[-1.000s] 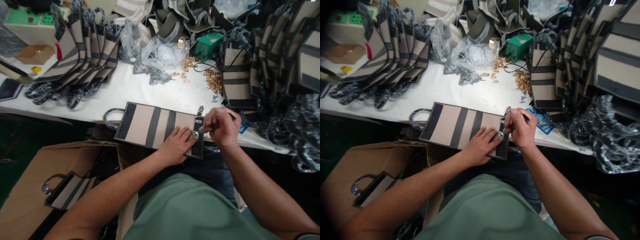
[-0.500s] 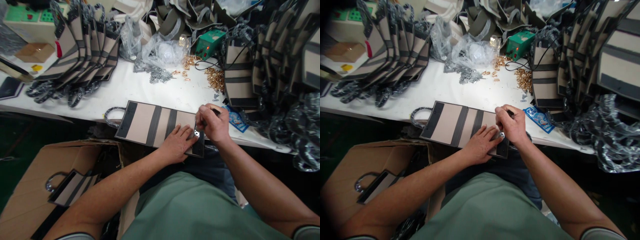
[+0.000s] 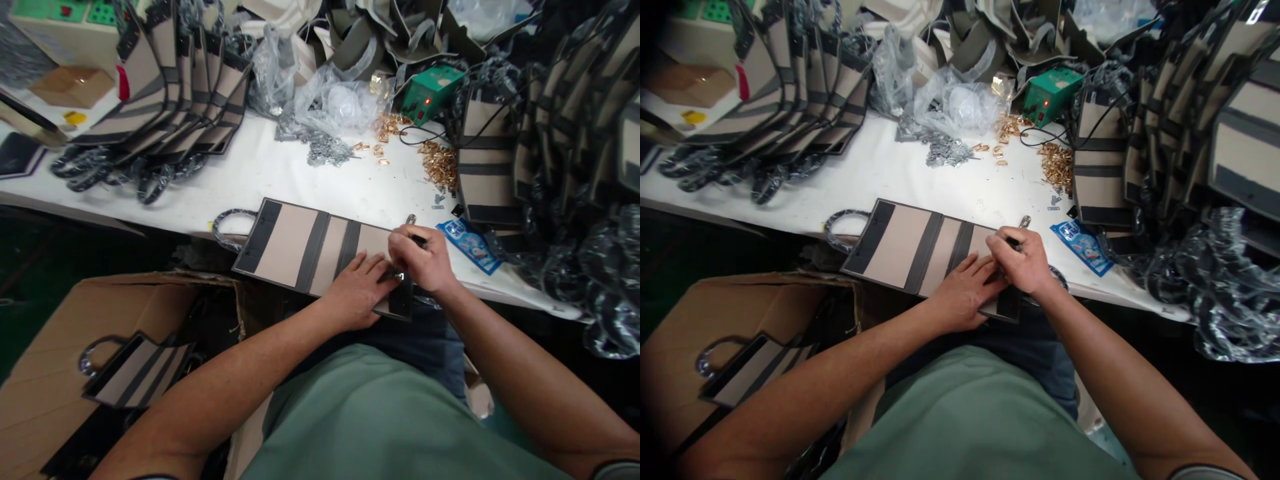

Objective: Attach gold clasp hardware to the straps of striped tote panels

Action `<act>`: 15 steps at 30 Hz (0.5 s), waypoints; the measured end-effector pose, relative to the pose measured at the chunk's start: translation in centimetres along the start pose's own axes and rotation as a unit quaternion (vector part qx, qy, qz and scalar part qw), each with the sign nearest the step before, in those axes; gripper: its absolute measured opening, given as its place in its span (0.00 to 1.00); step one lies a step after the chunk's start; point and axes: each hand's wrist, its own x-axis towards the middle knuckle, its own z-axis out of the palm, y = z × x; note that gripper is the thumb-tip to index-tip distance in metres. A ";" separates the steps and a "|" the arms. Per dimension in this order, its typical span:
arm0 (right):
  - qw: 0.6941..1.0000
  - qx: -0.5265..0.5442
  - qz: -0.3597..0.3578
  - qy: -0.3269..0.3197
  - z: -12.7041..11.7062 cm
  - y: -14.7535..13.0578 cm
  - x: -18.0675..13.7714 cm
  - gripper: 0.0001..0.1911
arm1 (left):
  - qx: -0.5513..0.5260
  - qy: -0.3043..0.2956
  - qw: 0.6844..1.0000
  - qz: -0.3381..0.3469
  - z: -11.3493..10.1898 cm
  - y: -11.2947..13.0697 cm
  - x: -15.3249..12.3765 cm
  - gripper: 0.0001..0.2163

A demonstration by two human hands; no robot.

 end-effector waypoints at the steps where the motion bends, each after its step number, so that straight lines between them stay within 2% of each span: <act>1: 0.999 0.047 -0.001 0.021 -0.3 0.3 -0.2 0.21 | 0.004 -0.002 1.000 0.001 0.0 0.0 0.0 0.36; 5: 0.980 0.170 -0.055 0.087 -1.1 -0.1 -0.8 0.22 | 0.008 -0.001 1.000 0.009 0.1 -0.1 -0.2 0.35; 9: 0.966 0.183 -0.115 0.138 -1.0 -1.3 -1.3 0.22 | 0.001 -0.007 1.000 0.013 0.2 -0.2 -0.2 0.35; 15: 0.985 0.120 -0.053 0.111 -0.7 0.2 -1.7 0.23 | 0.005 -0.021 1.000 0.004 -0.1 0.0 -0.1 0.34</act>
